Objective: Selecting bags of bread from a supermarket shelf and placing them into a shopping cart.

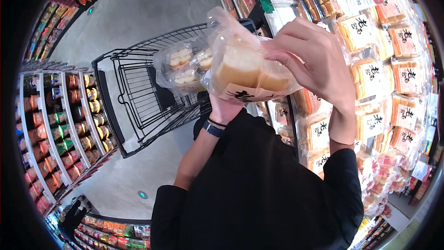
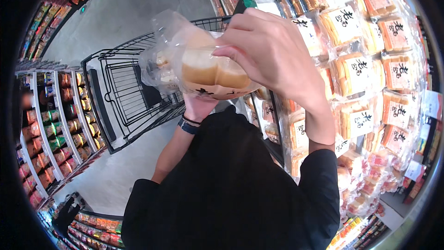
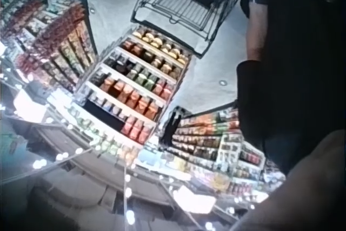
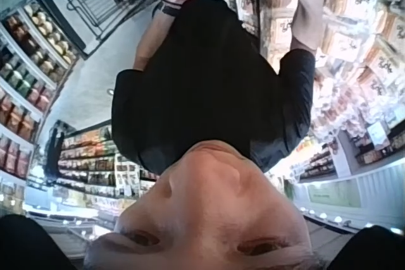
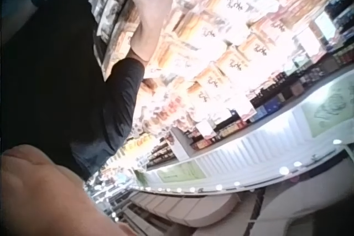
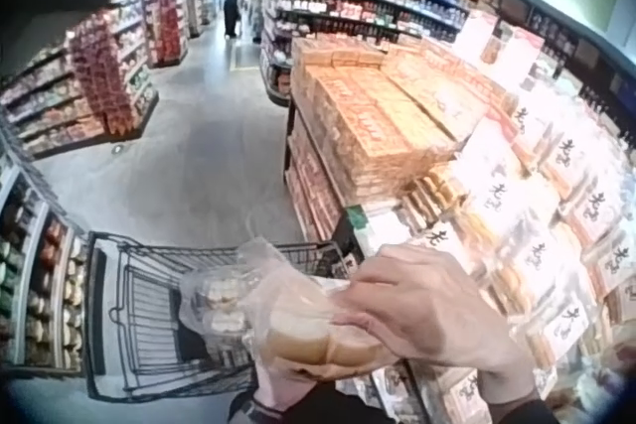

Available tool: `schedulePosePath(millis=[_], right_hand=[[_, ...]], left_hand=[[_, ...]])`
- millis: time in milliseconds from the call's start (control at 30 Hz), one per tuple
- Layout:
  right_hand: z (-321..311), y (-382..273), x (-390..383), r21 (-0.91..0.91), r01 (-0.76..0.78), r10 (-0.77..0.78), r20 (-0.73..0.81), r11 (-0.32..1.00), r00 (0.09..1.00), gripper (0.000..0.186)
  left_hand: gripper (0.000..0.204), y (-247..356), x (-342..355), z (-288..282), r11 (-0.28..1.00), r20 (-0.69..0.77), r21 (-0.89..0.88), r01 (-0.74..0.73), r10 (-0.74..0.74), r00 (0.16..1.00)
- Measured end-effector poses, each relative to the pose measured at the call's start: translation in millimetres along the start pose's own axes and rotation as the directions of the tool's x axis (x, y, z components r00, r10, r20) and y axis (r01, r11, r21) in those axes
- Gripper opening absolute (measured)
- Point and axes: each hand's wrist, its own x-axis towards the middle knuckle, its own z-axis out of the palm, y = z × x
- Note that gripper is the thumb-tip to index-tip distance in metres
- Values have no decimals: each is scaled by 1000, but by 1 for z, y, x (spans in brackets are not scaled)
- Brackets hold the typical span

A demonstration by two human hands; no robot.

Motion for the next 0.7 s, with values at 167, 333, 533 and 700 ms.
schedulePosePath(millis=[167, 333, 533, 700], right_hand=[[23, 23, 5, 81, -68, 64, 46, 994, 997, 7], [35, 48, -10, 216, -391, 412, -62, 895, 909, 11], [86, 78, 8, 222, -365, 387, -65, 904, 920, 12], [167, 105, 41, 259, -216, 226, -11, 942, 974, 15]], left_hand=[[71, 15, 37, -82, 984, 42, 179, 4, -12, 999], [33, 39, 67, -164, 114, 26, 992, -55, 243, 970], [37, 62, 64, -191, -395, -79, 897, 199, 299, 951], [38, 57, 83, -233, -478, -145, 863, 164, 75, 987]])
